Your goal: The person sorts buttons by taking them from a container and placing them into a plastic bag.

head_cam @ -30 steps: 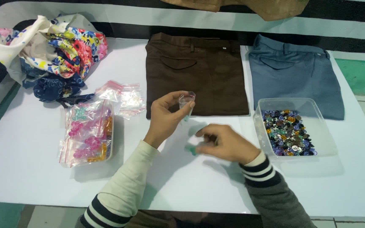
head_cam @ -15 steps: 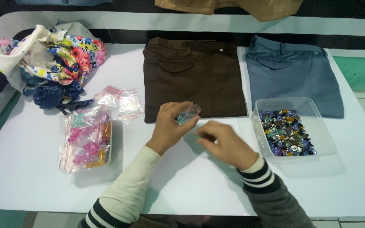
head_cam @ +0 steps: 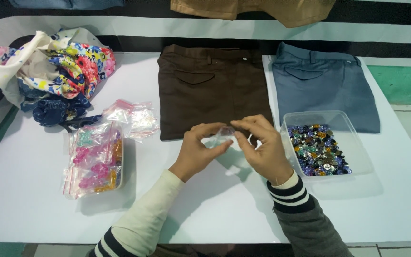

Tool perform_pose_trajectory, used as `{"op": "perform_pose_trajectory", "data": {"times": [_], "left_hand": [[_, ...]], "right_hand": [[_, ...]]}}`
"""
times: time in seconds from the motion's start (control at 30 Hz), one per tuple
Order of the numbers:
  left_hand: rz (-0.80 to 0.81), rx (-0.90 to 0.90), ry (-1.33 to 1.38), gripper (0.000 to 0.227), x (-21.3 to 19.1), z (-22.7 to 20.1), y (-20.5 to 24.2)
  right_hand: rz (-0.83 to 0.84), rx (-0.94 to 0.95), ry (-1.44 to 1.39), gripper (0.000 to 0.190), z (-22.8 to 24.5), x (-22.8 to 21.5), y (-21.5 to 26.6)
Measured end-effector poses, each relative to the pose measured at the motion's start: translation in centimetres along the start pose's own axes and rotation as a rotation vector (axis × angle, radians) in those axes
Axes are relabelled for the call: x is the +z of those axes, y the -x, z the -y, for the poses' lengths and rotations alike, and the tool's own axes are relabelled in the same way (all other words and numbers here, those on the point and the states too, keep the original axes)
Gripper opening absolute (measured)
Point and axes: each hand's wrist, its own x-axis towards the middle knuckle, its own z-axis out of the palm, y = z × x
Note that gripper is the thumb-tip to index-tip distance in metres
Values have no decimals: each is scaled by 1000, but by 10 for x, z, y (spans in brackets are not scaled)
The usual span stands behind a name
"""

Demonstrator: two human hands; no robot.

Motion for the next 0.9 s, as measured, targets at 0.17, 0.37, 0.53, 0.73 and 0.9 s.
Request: {"op": "perform_pose_trajectory", "data": {"times": [0.17, 0.37, 0.53, 0.73, 0.9], "left_hand": [[-147, -134, 45, 39, -3, 9, -4], [-134, -219, 125, 38, 9, -5, 1], [-129, -232, 126, 44, 1, -4, -2], [-60, -85, 89, 40, -5, -4, -3], [16, -78, 11, 24, -8, 22, -4]], "right_hand": [[100, 92, 33, 38, -11, 0, 4], [420, 334, 124, 54, -16, 22, 10], [387, 436, 41, 17, -34, 28, 8], [336, 468, -53, 16, -32, 25, 4], [328, 432, -61, 16, -38, 20, 0]]}}
